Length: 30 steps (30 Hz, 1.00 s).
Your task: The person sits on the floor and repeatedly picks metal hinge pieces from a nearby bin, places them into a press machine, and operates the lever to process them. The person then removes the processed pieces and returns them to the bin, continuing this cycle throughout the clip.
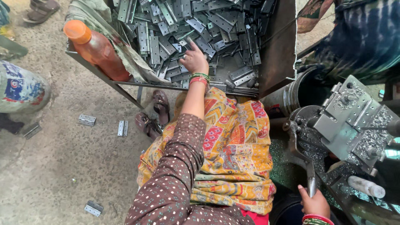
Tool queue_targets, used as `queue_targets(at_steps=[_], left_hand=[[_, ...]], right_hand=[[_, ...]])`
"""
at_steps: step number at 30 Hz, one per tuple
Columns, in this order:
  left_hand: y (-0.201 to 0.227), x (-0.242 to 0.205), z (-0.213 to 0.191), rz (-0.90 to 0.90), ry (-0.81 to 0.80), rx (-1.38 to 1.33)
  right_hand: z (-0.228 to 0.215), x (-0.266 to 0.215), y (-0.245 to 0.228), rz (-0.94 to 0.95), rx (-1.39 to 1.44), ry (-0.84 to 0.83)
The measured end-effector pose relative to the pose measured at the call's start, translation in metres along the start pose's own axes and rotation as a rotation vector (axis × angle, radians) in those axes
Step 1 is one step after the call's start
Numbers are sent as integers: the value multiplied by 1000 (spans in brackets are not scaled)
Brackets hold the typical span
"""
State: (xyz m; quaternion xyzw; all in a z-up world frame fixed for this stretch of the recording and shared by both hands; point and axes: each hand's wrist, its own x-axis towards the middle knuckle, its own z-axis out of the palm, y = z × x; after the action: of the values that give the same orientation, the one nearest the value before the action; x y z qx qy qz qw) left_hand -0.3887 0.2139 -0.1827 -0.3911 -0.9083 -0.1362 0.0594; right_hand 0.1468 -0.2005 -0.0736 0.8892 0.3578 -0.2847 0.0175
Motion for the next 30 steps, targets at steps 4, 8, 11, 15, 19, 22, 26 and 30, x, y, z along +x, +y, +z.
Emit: queue_targets(at_steps=[4, 8, 11, 15, 19, 22, 26, 30], left_hand=[[-3, 14, -3, -127, -96, -191], [-19, 15, -19, -239, -241, -423], [-32, 8, -20, -322, -313, -596], [-50, -12, -10, -180, -370, -1313], [-53, -27, -29, 4, -578, -1538], [-35, -56, -61, 447, -124, -779], [8, -96, -128, 673, -263, -854], [47, -146, -210, 817, -361, -987]], right_hand=[[-1, -3, -4, 28, 34, -14], [-3, -12, -11, 30, 57, -19], [-7, -15, -20, 29, 72, -23], [-6, -26, -17, -7, 42, -1], [-6, -14, -20, -41, 34, -8], [1, -15, -9, -65, 35, 4], [8, -12, -3, -187, -81, 159], [9, -16, -9, -144, -69, 136]])
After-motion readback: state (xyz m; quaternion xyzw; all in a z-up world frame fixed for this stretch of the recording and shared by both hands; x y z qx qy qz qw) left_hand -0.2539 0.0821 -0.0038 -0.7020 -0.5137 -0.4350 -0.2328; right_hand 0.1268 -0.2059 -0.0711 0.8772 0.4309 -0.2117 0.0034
